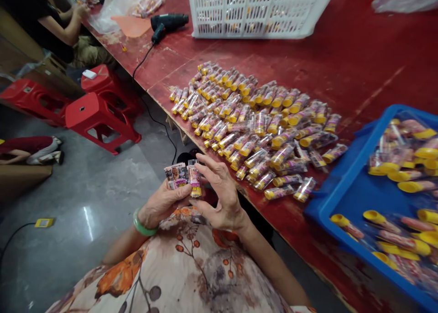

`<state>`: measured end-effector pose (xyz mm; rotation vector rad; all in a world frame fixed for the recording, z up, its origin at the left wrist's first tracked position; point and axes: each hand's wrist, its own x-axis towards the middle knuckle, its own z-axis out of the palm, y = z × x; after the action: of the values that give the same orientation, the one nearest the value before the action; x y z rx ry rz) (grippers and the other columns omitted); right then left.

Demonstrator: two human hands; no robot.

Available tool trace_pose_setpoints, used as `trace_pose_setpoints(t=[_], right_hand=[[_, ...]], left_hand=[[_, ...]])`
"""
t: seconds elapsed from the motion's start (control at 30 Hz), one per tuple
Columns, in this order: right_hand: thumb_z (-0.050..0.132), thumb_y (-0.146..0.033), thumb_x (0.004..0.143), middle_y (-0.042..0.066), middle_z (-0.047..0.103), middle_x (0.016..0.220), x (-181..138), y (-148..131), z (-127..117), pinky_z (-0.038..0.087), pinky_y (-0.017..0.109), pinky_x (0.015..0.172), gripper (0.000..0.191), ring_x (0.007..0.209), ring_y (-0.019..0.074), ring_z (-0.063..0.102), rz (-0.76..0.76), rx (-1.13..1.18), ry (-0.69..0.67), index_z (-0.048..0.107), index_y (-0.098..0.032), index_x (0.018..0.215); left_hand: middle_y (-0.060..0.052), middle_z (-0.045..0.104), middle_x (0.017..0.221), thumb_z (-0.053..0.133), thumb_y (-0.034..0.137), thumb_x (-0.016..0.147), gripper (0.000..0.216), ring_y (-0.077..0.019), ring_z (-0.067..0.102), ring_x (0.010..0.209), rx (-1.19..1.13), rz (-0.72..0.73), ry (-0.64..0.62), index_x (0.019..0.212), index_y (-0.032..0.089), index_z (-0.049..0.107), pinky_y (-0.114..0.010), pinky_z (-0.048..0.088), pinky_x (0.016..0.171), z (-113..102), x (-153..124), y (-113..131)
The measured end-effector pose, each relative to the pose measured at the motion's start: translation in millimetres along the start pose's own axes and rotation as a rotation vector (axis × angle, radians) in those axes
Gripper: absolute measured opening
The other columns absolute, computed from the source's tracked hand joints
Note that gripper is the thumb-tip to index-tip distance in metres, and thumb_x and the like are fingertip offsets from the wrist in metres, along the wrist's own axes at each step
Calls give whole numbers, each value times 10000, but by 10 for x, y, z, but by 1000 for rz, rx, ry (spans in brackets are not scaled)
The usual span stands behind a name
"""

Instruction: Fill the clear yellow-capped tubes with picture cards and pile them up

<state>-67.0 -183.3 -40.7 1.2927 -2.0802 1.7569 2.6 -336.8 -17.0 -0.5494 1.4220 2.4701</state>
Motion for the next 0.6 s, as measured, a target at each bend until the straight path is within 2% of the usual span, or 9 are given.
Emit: trace_pose_setpoints(t=[0.23, 0.47, 0.6], right_hand=[[637, -232, 725, 103, 479, 1392, 3, 17, -10, 413, 587, 1034, 708, 1257, 341, 474, -11, -9, -2, 435, -257, 1403], [630, -234, 722, 101, 533, 1309, -25, 17, 30, 462, 561, 980, 701, 1184, 329, 520, -22, -29, 34, 440, -255, 1397], [634, -213, 712, 106, 542, 1296, -24, 13, 42, 467, 557, 973, 705, 1177, 332, 527, -33, -27, 47, 449, -245, 1392]], left_hand=[[-8, 582, 680, 809, 422, 671, 476, -77, 480, 570, -8, -28, -24, 1035, 136, 700, -209, 396, 560, 12, -21, 8], [-34, 601, 721, 789, 445, 690, 475, -48, 384, 519, 24, -37, -58, 1013, 106, 712, -187, 267, 456, -5, -18, -8], [-34, 598, 720, 808, 448, 662, 489, -56, 412, 537, 13, -60, -49, 996, 104, 710, -187, 308, 481, 3, -23, 8]])
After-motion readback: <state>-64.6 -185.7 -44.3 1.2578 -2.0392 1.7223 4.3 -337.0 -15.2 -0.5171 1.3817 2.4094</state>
